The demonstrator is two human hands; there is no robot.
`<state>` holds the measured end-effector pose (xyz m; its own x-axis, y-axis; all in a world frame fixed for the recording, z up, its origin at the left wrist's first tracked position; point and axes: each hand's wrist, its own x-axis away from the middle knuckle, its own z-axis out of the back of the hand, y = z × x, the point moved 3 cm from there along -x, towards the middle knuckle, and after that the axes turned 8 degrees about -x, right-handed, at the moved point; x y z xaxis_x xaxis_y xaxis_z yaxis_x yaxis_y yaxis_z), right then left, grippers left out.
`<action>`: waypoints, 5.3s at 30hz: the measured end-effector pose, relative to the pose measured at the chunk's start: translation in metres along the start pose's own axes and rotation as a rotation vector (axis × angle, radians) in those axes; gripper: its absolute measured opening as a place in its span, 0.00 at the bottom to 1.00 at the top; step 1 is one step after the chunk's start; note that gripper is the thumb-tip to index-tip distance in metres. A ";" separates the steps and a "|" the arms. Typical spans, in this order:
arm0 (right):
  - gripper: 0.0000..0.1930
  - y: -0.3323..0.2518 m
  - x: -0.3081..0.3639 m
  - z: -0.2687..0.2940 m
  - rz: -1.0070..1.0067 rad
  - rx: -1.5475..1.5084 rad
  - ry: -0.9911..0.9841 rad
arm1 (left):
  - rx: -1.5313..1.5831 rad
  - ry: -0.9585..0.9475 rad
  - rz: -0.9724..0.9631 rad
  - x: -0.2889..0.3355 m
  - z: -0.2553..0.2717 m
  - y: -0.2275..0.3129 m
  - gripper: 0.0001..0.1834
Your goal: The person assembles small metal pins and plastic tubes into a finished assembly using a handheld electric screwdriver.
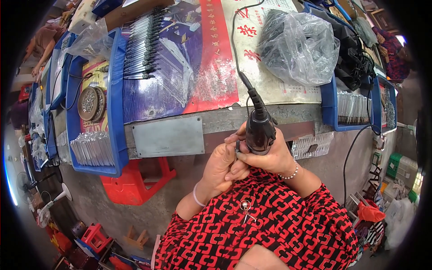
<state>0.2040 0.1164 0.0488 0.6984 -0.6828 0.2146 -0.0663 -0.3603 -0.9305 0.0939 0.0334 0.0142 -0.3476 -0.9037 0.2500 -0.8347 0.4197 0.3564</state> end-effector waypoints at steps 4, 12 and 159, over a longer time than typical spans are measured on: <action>0.25 0.011 0.003 0.003 0.073 -0.056 0.032 | 0.158 0.011 0.041 0.001 -0.004 -0.001 0.22; 0.24 0.009 0.002 0.001 0.032 -0.328 0.075 | 0.383 -0.190 0.024 -0.005 0.000 -0.002 0.25; 0.20 -0.018 -0.025 -0.057 0.671 -0.016 -0.473 | -0.421 0.631 -0.087 0.033 0.063 -0.045 0.12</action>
<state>0.1468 0.1034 0.0773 0.7327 -0.4178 -0.5372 -0.5845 0.0179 -0.8112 0.0932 -0.0207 -0.0502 0.1271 -0.7682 0.6274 -0.5708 0.4607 0.6797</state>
